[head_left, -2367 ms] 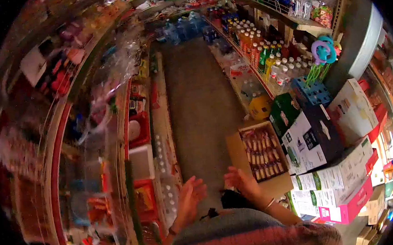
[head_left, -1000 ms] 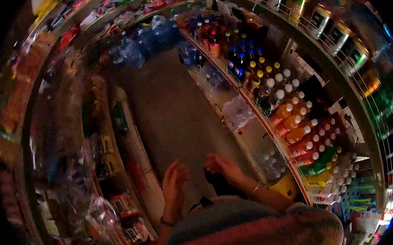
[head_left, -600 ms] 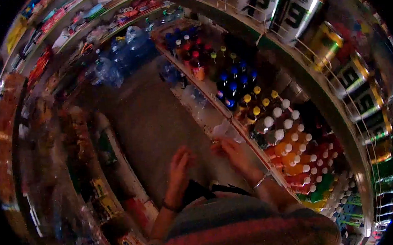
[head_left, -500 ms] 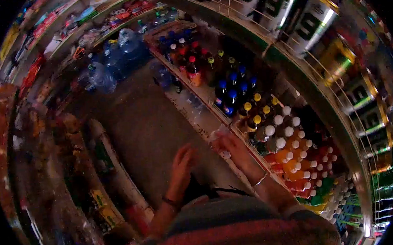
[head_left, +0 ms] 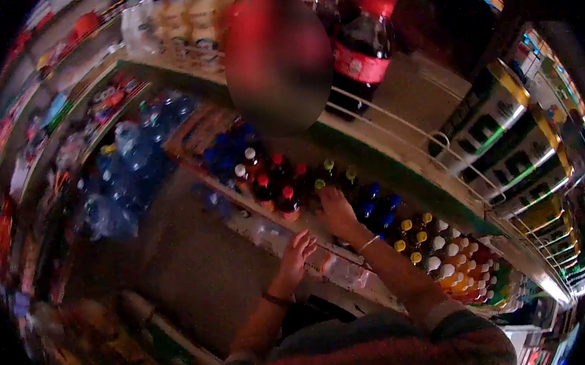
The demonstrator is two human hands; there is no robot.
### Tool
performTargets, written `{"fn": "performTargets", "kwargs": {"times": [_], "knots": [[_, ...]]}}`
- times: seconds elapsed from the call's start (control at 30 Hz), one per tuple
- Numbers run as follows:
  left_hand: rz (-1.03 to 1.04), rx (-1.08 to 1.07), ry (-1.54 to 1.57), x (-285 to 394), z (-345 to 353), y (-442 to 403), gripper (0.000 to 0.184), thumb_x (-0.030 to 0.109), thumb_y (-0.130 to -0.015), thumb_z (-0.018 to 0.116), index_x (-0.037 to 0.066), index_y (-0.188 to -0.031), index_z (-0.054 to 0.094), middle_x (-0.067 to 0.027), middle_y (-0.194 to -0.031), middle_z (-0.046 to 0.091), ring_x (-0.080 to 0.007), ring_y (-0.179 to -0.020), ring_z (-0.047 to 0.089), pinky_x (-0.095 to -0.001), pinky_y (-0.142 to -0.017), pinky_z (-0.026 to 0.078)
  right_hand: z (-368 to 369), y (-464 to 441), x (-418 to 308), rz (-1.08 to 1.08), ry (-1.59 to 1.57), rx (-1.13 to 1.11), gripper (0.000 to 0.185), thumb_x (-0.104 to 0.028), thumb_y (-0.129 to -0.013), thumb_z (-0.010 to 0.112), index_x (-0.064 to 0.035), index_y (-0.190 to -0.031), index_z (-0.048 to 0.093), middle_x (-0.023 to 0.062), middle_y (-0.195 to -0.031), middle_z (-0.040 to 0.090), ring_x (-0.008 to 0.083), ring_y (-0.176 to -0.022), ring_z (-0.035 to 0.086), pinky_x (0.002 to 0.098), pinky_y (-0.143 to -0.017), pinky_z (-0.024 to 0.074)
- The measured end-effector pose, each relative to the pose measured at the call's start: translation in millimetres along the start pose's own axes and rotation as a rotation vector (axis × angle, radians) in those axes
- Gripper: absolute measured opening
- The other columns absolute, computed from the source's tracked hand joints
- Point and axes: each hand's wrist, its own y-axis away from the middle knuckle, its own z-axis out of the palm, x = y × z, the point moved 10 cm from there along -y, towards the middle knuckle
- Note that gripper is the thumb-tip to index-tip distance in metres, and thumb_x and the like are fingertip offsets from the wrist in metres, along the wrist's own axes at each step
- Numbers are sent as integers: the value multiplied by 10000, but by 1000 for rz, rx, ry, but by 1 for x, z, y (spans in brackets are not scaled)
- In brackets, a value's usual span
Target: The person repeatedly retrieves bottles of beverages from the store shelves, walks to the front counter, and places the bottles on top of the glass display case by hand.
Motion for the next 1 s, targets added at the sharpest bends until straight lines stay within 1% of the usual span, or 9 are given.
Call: {"fn": "performTargets", "kwargs": {"times": [0.17,0.27,0.4,0.57,0.67,0.8,0.9,0.93,1.0], "knots": [[-159,-63,274,-46,-18,-95,510,119,-909,544,31,-1365,333,-73,-1189,499,-213,-1139,510,-355,-997,414,66,-35,45,74,183,-63,552,-159,-711,643,6,-1213,485,188,-1257,444,336,-1196,418,406,-993,387],[-187,-65,387,-36,6,-113,431,42,-889,521,54,-1306,410,-55,-1101,545,-192,-1040,546,-344,-969,445,38,-40,41,268,-57,-258,580,-177,-691,663,-9,-1219,492,183,-1253,460,346,-1192,430,409,-979,407],[-313,52,325,-70,-2,-145,316,-3,-875,494,43,-1187,508,-68,-1102,566,-201,-1032,560,-342,-944,470,87,-48,84,203,134,-128,557,-193,-665,692,-32,-1169,520,198,-1106,565,381,-1051,542,439,-882,466],[-277,-11,385,-84,-8,-146,210,-8,-870,503,27,-1067,565,-89,-1114,589,-213,-1047,566,-357,-942,473,101,-33,82,256,-400,-119,488,-155,-673,665,-35,-1131,547,217,-1070,577,391,-991,558,458,-847,469],[-375,61,507,-96,-18,-130,175,7,-872,515,18,-1036,574,-95,-1075,608,-218,-1017,578,-365,-932,477,123,-14,94,347,-368,-112,421,-158,-671,657,-56,-1075,598,201,-1070,583,385,-984,551,454,-839,468],[-419,42,773,-106,-31,-109,147,98,-883,540,24,-1003,582,-89,-962,647,-232,-935,610,-363,-863,491,56,5,47,224,-264,0,305,-173,-675,657,-59,-957,649,164,-1073,580,345,-991,536,438,-799,484],[-395,-303,992,-91,-25,-86,197,176,-887,549,32,-1017,582,-82,-952,653,-240,-925,613,-373,-847,491,-16,33,-7,-22,-203,167,256,-178,-697,651,-56,-922,653,137,-1087,565,309,-996,523,414,-768,504],[-417,-428,1056,-108,-47,-84,230,207,-889,547,35,-1038,581,-84,-976,649,-246,-938,608,-379,-852,489,-35,50,-16,-26,-238,201,277,-175,-697,656,-60,-949,642,133,-1086,557,308,-978,529,407,-766,505],[-420,-399,1034,-111,-42,-75,294,262,-895,533,41,-1085,574,-92,-1031,636,-252,-972,596,-390,-868,483,-71,84,-30,-40,-304,276,325,-169,-697,667,-69,-1003,622,125,-1084,542,305,-943,541,393,-762,508]]}}
